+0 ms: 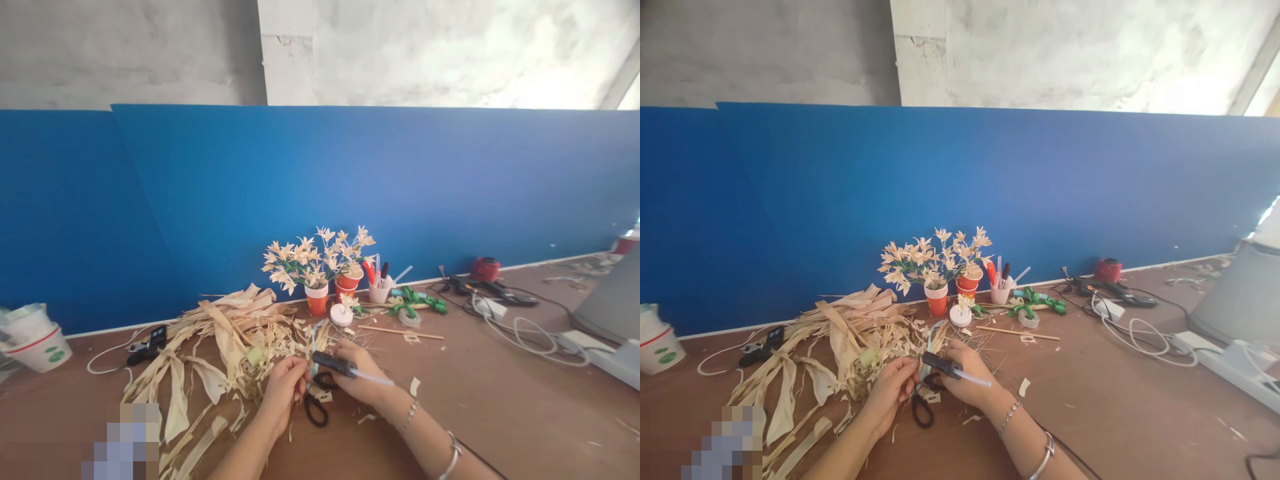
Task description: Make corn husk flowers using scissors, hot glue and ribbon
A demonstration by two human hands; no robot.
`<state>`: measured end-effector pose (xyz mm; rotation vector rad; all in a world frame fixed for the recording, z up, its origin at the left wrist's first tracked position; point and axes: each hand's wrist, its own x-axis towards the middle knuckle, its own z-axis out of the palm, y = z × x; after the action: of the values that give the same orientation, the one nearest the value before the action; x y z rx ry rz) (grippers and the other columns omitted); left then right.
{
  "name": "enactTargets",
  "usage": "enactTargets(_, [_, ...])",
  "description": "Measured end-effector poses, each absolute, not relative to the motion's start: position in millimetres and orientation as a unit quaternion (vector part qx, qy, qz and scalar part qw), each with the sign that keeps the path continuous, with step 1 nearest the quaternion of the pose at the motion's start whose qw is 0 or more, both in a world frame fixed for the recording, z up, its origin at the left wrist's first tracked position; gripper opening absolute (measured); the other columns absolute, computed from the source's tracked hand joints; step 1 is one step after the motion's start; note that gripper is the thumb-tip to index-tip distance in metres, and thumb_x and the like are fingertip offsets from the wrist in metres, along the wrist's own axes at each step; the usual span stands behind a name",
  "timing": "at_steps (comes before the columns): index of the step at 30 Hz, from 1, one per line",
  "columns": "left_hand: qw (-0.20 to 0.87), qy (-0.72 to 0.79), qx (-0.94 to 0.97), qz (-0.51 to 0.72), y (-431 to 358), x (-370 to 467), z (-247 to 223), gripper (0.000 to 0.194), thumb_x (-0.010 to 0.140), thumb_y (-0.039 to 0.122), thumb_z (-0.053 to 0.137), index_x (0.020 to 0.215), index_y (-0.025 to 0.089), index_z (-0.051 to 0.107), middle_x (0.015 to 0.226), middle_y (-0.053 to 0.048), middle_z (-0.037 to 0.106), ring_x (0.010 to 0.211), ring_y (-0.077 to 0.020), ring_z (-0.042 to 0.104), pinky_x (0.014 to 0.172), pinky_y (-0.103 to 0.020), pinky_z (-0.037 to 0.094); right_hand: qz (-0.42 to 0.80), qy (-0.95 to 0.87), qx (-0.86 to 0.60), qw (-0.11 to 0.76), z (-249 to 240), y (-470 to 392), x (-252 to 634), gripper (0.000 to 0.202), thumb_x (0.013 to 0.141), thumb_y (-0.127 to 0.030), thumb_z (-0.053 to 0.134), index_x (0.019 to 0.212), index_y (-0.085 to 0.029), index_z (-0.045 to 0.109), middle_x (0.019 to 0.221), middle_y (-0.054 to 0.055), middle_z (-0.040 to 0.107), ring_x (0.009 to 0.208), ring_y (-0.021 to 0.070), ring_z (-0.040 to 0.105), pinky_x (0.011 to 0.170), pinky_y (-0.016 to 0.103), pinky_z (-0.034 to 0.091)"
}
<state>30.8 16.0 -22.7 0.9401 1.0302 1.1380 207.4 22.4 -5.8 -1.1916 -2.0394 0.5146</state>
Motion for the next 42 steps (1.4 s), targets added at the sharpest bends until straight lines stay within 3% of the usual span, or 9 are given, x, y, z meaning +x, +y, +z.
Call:
enactTargets(7, [0.566, 0.488, 0.448, 0.491, 16, 34, -20, 0.022, 0.063, 0.035, 0.063, 0.06, 0.017, 0.052, 0.043, 0.005, 0.051, 0.03, -0.0042, 0.033, 0.033, -0.017, 0.017, 0.225, -0.818, -0.388, 0.359, 10, 13, 207, 0.014, 0.063, -0.005, 0.054, 0.066, -0.018, 0.056, 0.077, 0.001, 0.055, 0.071, 0.0133, 0.055, 0.063, 0.022, 0.043])
enactTargets(18, [0.57, 0.486, 0.455, 0.481, 13, 36, -20, 0.036, 0.063, 0.05, 0.063, 0.059, 0.017, 0.05, 0.036, 0.006, 0.045, 0.028, -0.0031, 0.027, 0.032, -0.017, 0.016, 0.197, -0.808, -0.435, 0.344, 3, 18, 211, 0.017, 0.062, -0.002, 0.052, 0.065, -0.018, 0.057, 0.077, 0.001, 0.054, 0.068, 0.0125, 0.054, 0.062, 0.022, 0.042])
enactTargets(42, [0.568, 0.488, 0.456, 0.481, 13, 36, -18, 0.03, 0.065, 0.045, 0.061, 0.061, 0.017, 0.05, 0.038, 0.006, 0.046, 0.03, -0.0034, 0.028, 0.032, -0.017, 0.017, 0.198, -0.809, -0.441, 0.335, 3, 18, 211, 0.007, 0.065, -0.012, 0.059, 0.062, -0.018, 0.055, 0.074, 0.001, 0.053, 0.066, 0.0125, 0.052, 0.06, 0.022, 0.04])
